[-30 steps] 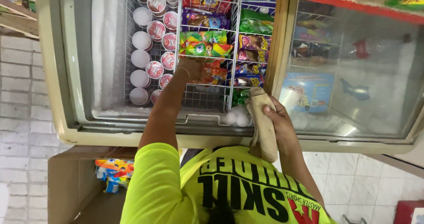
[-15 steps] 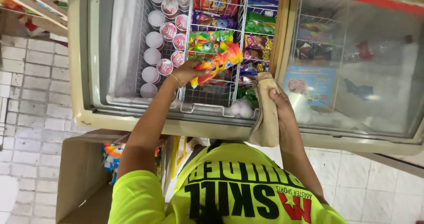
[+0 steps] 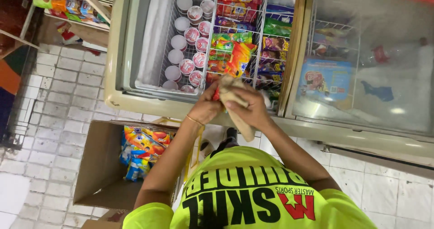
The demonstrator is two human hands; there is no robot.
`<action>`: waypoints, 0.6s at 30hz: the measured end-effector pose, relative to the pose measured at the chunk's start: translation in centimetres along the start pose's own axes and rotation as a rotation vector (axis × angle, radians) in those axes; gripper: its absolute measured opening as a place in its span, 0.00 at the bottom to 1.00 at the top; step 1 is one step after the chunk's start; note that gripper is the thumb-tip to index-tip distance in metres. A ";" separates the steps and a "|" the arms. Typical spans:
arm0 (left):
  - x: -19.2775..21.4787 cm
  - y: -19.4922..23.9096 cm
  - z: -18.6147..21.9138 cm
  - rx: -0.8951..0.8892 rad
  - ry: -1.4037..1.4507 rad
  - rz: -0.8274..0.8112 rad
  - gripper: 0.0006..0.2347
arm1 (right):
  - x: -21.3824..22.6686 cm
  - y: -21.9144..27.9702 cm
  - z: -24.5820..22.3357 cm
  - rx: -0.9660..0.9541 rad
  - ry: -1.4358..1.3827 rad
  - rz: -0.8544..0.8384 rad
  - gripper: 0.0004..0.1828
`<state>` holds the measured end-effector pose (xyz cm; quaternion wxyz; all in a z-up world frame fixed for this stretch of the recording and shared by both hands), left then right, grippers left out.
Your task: Wiping individual ice cream bars with a cloth and placing them into a commercial freezer display.
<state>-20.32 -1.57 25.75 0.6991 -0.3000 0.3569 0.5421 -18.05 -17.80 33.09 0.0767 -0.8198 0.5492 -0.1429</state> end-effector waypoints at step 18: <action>-3.9 9.6 3.3 -0.115 0.024 0.120 0.40 | 3.7 -2.3 5.1 -0.169 0.040 0.151 0.21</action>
Point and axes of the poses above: each hand's wrist, its own y-axis away from the middle knuckle, its own x-axis out of the back of the hand, z = x × y, the point moved 5 cm from there along -y, towards the middle knuckle, and after that the axes turned 7 degrees about -x, right-handed, at the moved point
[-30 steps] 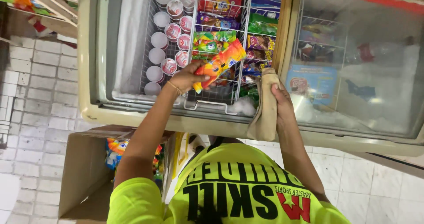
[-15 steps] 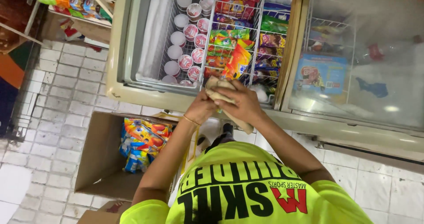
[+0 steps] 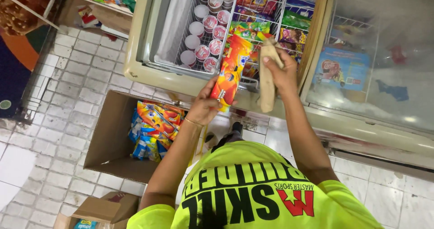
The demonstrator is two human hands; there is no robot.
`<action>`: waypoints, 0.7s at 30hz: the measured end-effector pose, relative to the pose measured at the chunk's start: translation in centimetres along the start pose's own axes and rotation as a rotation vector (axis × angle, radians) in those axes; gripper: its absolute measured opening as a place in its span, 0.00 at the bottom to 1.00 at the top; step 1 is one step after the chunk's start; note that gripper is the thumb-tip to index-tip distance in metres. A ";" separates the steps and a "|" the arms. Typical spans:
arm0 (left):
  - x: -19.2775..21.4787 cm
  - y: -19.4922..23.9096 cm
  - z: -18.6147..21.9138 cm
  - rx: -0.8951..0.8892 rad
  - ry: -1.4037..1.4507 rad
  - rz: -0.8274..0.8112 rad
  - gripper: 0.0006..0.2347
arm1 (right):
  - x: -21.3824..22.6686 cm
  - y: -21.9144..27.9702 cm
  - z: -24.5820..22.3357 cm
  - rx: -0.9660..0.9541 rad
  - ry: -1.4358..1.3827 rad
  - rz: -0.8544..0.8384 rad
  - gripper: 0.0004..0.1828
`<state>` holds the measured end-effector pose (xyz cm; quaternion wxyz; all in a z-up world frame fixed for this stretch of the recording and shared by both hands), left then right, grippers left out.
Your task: Wiping individual ice cream bars with a cloth and placing them into a commercial freezer display.
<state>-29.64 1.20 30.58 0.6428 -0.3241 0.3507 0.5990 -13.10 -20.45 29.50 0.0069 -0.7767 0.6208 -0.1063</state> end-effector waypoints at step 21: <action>2.9 -8.2 -7.3 -0.234 -0.683 0.260 0.31 | -4.2 6.3 -1.2 -0.200 -0.216 -0.137 0.20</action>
Point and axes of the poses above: each hand's wrist, its own y-axis away from the middle knuckle, its own x-axis out of the back of the hand, z = x × y, the point moved 5 cm from there along -y, towards the middle knuckle, and after that the axes turned 7 degrees about -x, right-handed, at the moved point
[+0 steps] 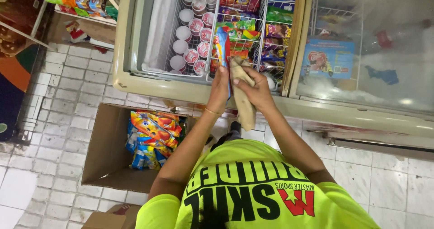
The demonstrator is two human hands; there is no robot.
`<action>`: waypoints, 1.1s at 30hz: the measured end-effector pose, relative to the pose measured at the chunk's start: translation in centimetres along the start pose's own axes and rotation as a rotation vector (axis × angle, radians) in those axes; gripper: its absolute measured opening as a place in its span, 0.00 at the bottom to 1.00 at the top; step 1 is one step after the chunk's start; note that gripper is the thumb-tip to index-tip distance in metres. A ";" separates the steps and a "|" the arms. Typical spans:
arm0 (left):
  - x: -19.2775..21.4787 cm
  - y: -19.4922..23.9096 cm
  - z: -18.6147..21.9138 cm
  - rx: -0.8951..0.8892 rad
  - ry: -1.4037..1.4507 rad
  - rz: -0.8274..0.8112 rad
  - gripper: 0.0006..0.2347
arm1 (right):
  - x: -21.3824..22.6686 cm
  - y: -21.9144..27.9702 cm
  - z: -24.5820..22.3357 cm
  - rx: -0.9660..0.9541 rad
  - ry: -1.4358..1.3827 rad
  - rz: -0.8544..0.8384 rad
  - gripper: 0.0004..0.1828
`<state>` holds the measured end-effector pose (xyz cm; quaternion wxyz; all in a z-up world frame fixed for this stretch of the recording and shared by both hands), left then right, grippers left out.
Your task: Wiping individual ice cream bars with a cloth and placing them into a commercial freezer display.
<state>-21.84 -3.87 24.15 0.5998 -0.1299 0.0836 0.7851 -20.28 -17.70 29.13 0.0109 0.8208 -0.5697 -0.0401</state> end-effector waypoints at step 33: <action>2.1 -2.1 1.6 0.487 0.197 -0.300 0.30 | 4.2 -11.8 -8.2 0.402 0.710 0.071 0.23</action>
Point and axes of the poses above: each hand's wrist, its own y-axis away from the middle knuckle, its own x-axis out of the back of the hand, z = x × y, the point moved 5 cm from there along -y, towards the middle knuckle, and after that the axes turned 7 degrees about -x, right-handed, at the moved point
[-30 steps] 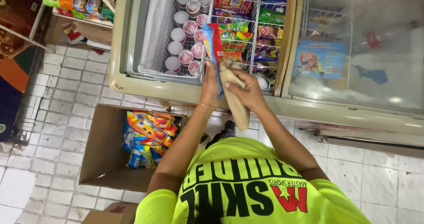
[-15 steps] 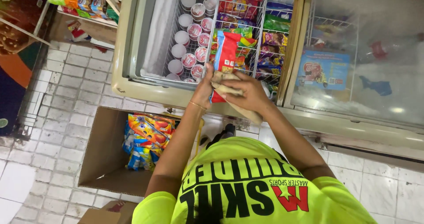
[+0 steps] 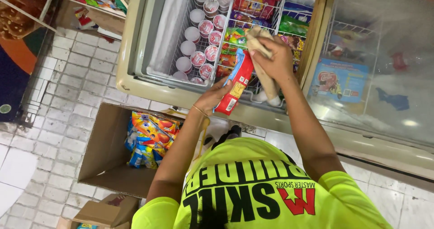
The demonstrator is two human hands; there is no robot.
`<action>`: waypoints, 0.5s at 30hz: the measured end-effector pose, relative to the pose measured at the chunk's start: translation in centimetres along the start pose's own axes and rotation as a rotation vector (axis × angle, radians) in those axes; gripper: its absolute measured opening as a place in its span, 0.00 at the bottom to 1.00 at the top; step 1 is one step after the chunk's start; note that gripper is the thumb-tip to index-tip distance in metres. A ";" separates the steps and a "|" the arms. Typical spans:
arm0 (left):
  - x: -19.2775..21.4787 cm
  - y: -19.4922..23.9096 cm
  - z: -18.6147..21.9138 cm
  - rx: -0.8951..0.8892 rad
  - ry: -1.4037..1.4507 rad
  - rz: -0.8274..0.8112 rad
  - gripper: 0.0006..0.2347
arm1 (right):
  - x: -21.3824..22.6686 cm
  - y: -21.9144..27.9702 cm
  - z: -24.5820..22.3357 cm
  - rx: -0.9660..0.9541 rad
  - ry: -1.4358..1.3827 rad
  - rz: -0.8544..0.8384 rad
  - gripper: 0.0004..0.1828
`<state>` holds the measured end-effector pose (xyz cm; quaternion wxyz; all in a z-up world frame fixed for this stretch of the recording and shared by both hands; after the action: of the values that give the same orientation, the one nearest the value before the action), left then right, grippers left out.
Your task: Wiping individual ice cream bars with a cloth and placing them into a commercial freezer display.
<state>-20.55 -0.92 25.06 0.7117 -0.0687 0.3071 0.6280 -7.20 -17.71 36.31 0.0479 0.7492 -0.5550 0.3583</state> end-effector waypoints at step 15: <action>4.0 -3.9 -0.1 -0.264 0.380 0.194 0.22 | -5.4 2.6 -0.5 -0.039 -0.361 -0.144 0.20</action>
<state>-16.83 1.64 21.72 0.5624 -0.2483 0.3559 0.7038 -10.40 -14.20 32.62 -0.0124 0.8380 -0.5064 0.2031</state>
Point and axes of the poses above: each hand's wrist, its own y-axis away from the middle knuckle, its own x-axis out of the back of the hand, z = x × y, the point moved 5 cm from there along -y, towards the middle knuckle, and after that the axes turned 7 degrees about -x, right-handed, at the moved point
